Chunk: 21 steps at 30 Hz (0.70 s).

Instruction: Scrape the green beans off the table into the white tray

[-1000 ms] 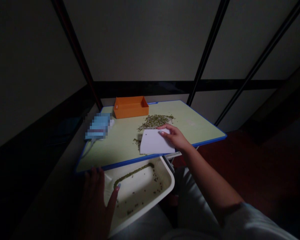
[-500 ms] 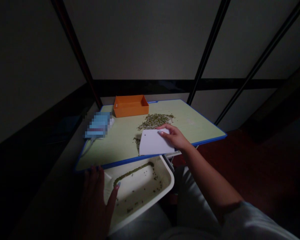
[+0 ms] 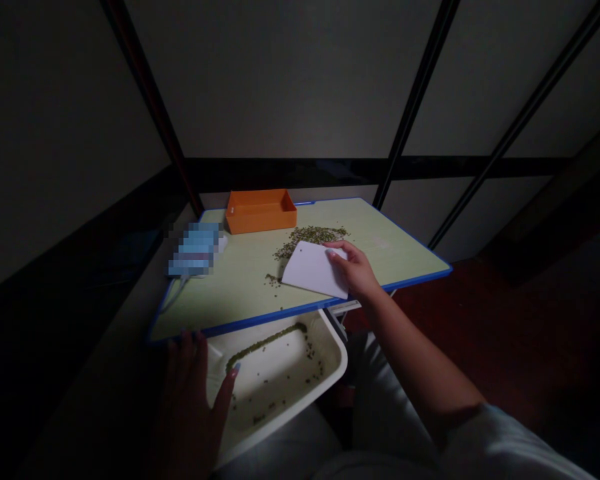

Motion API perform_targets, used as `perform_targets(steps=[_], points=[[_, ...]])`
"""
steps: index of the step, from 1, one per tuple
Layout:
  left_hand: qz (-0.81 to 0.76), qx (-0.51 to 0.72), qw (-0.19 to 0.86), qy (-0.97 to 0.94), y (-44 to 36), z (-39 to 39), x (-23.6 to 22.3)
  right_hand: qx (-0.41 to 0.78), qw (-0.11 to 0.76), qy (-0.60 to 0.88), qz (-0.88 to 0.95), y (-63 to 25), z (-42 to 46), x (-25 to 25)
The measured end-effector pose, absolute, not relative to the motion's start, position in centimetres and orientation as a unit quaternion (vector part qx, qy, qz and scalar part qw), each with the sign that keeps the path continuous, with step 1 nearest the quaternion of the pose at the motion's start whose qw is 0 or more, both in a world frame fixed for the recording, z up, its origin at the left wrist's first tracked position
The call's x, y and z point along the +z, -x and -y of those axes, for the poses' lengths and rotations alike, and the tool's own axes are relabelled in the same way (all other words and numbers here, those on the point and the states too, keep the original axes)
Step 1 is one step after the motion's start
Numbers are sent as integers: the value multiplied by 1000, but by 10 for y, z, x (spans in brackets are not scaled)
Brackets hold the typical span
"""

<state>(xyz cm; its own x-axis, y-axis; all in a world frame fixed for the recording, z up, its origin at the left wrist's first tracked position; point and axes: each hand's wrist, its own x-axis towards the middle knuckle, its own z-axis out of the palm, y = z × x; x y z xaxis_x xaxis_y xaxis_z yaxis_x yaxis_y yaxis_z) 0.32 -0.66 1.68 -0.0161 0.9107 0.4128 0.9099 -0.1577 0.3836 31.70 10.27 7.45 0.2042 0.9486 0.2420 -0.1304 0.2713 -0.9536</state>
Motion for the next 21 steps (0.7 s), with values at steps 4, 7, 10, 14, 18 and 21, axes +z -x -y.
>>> perform_targets(steps=[4, 7, 10, 14, 18, 21], points=[[-650, 295, 2, -700, -3, 7, 17, 387, 656, 454, 463, -318, -105, 73], [-651, 295, 4, -699, -3, 7, 18, 368, 653, 473, 464, -319, -107, 73], [-653, 292, 10, -699, -4, 7, 19, 356, 640, 484, 479, -318, -107, 74], [-650, 293, 12, -701, -5, 8, 20, 358, 629, 485, 492, -316, -107, 75], [-655, 294, 18, -696, -6, 7, 21, 359, 621, 478, 507, -316, -106, 75], [-656, 295, 19, -694, -5, 7, 20, 370, 609, 473, 517, -316, -105, 76]])
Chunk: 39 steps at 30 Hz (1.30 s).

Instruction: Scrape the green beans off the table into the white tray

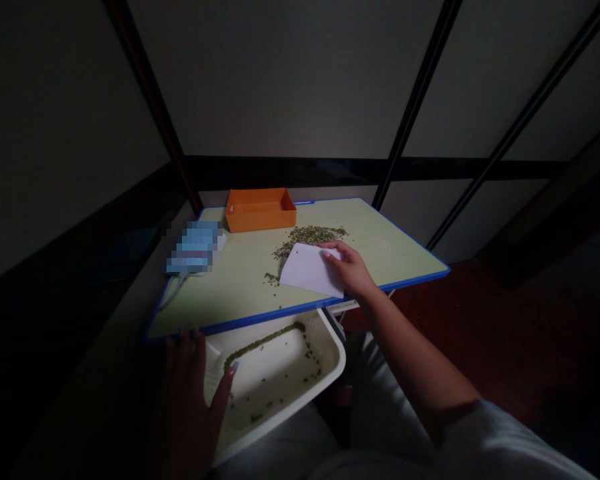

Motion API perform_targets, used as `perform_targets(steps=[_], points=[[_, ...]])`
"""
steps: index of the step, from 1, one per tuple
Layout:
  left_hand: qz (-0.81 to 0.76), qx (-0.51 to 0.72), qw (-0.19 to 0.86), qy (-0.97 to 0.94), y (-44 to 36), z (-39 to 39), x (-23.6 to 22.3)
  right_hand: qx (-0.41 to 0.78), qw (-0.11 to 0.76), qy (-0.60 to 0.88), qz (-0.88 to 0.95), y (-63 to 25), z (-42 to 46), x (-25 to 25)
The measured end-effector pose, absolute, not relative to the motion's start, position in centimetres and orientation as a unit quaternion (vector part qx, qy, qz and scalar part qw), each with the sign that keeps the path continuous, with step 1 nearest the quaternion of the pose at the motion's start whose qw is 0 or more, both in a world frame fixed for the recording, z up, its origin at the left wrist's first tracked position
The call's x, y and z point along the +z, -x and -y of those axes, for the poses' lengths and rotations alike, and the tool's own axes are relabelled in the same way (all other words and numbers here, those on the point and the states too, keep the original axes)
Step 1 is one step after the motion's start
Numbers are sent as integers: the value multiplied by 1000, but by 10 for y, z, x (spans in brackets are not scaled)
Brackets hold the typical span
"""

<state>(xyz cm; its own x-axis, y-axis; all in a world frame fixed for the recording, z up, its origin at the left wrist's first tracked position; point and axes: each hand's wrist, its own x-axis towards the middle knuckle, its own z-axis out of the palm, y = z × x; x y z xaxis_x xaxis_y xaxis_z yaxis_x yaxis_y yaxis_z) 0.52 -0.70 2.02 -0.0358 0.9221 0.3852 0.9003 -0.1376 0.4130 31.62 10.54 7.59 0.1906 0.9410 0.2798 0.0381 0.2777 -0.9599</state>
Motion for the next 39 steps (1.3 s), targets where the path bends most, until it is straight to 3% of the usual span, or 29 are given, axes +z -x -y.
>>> perform_targets(steps=[21, 39], points=[[-657, 293, 14, -694, -6, 9, 23, 350, 572, 439, 597, -301, -119, 85], [-643, 289, -5, -709, -6, 10, 17, 403, 522, 415, 627, -293, -118, 81]])
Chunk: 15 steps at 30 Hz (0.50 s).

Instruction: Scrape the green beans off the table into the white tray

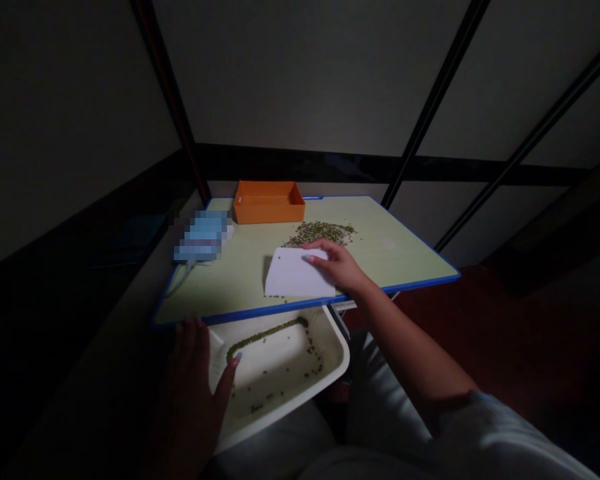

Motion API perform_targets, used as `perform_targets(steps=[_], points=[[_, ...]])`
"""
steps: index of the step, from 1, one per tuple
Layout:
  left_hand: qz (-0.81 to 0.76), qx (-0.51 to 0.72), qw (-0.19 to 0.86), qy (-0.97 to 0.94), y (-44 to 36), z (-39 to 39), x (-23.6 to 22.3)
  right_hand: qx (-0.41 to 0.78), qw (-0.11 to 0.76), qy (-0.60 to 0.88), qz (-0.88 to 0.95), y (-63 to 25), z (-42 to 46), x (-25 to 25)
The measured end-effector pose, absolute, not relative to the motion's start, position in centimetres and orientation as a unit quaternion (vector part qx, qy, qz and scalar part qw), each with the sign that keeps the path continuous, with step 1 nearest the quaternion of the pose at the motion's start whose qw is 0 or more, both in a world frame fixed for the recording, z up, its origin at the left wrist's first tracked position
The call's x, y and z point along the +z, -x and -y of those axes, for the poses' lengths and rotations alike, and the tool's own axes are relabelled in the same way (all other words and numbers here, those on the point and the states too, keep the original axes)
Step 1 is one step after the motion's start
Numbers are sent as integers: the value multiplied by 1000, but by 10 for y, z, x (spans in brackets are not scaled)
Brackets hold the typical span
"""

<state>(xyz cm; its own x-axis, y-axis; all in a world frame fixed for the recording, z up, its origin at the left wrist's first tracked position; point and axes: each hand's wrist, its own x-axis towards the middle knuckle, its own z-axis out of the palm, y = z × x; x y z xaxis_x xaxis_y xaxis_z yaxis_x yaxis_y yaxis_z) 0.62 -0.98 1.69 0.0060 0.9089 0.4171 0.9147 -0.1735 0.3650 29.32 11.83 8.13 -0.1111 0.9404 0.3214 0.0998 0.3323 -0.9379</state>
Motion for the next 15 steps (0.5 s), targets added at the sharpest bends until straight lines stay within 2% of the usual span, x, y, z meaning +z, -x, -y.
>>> perform_targets(steps=[15], points=[[640, -297, 6, 708, -6, 8, 16, 414, 511, 401, 638, -292, -115, 84]])
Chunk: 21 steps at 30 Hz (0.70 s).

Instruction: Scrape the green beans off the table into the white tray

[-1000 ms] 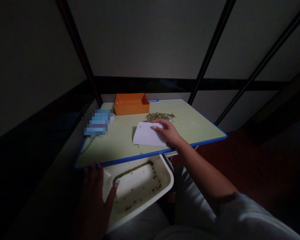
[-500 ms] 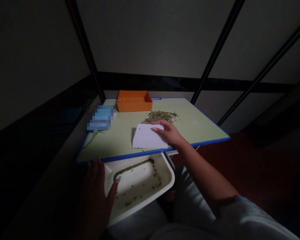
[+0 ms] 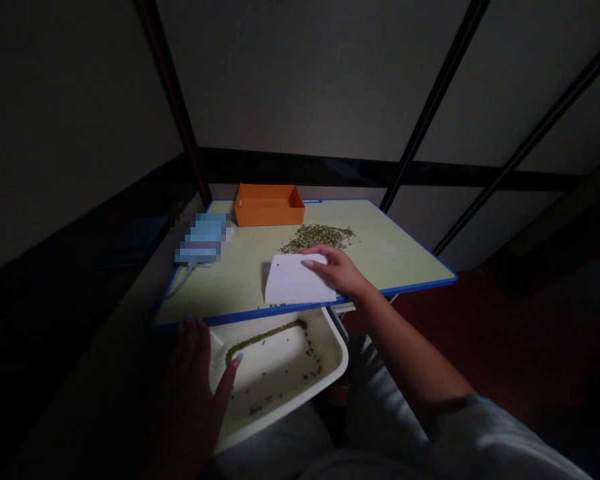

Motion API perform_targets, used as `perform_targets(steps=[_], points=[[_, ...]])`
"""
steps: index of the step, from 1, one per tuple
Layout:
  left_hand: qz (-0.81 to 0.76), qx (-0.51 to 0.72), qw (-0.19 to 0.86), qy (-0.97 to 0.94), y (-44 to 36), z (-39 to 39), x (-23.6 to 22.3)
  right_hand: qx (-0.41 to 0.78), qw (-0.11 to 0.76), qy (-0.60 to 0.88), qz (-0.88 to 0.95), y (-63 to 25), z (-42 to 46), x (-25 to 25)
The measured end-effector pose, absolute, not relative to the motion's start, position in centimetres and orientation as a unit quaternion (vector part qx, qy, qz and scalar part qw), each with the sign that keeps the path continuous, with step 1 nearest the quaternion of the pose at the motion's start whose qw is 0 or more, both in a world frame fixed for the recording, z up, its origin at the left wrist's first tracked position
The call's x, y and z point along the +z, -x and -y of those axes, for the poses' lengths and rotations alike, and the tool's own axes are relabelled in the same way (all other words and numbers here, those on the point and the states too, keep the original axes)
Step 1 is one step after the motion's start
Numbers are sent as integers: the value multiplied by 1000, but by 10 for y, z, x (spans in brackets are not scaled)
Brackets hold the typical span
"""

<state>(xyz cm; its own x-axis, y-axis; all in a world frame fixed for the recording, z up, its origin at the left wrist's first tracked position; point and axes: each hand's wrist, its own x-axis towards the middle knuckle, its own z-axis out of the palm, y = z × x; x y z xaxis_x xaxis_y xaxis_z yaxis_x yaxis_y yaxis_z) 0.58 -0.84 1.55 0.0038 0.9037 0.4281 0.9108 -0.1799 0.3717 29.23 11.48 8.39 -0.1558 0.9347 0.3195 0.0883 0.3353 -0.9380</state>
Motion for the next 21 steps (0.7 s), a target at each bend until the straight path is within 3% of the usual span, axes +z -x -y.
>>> perform_targets(steps=[7, 11, 21], points=[[633, -298, 16, 714, -7, 7, 15, 451, 497, 390, 631, -292, -109, 87], [635, -295, 18, 714, -6, 7, 15, 450, 542, 391, 592, -294, -108, 86], [610, -300, 81, 729, -3, 5, 7, 395, 548, 423, 604, -289, -118, 80]])
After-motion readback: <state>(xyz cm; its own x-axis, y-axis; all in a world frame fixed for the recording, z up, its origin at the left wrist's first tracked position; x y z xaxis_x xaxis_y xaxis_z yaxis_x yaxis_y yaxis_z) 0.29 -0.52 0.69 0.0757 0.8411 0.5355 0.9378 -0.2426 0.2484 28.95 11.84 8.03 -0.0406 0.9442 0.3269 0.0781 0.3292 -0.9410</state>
